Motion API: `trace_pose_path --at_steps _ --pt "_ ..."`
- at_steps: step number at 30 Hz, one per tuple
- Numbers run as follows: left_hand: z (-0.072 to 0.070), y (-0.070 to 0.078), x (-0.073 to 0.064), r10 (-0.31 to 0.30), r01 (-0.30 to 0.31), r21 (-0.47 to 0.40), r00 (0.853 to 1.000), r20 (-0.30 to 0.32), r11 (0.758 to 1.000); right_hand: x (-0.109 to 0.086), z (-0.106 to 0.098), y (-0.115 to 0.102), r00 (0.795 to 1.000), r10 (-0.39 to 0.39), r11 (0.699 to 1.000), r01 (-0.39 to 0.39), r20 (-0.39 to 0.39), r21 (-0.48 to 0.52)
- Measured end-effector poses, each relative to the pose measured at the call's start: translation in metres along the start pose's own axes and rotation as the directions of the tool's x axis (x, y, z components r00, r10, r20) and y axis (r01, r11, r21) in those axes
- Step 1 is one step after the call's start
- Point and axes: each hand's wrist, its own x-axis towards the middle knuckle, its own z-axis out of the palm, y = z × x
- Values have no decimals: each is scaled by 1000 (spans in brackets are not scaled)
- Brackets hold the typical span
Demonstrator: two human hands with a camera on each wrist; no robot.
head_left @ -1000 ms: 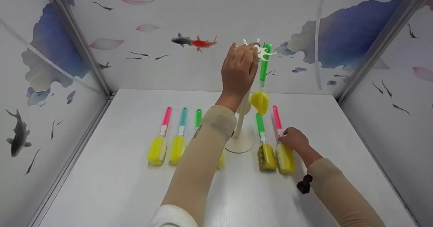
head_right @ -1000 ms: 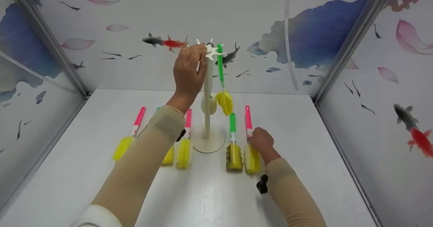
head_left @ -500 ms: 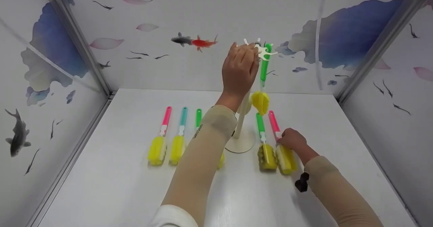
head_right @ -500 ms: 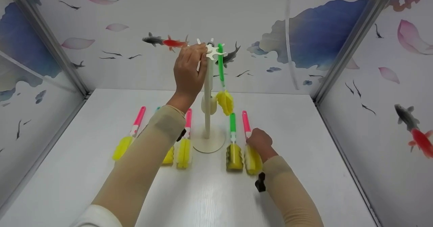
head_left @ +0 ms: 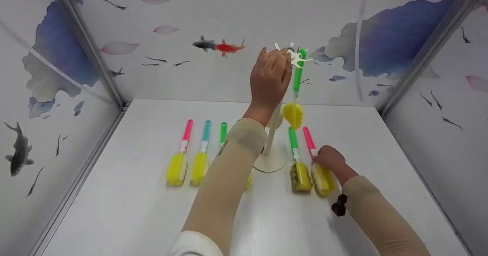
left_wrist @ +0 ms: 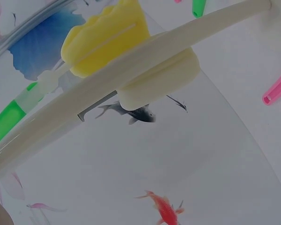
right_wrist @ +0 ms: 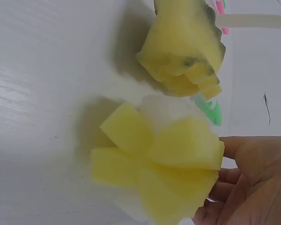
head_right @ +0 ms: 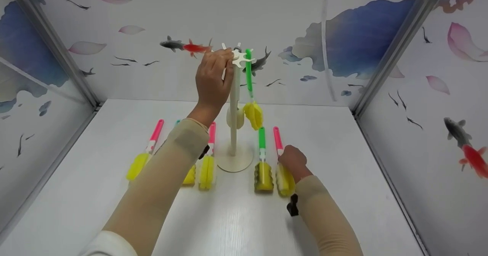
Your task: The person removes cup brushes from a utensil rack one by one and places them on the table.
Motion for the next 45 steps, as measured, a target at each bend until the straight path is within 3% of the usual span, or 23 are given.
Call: trace_pose_path --at_steps 7,11,14,18,23,31,40,45 --pt "0 2 -1 -8 8 0 1000 16 1000 -1 -1 2 1000 0 1000 0 2 -9" --pt "-1 2 -1 -9 9 0 1000 20 1000 -3 -4 1 996 -71 997 70 -54 -24" --pt "-2 3 -1 -12 12 0 1000 24 1000 -5 -8 -2 982 -146 989 148 -121 10" --pt "-3 4 0 -23 24 -12 999 32 1000 -10 -13 -10 949 -224 957 258 -224 135" --pt "-4 6 1 -42 43 -22 998 52 999 -24 -20 -26 894 -281 876 387 -349 288" --pt "-6 7 2 -43 45 -42 998 52 998 -48 -36 -62 806 -362 746 552 -469 372" --pt "-9 4 0 -26 27 -29 999 25 999 -56 -46 -95 737 -438 685 644 -515 339" --pt "-9 4 -2 -18 18 -34 1000 12 999 -57 -49 -107 716 -462 665 670 -523 330"
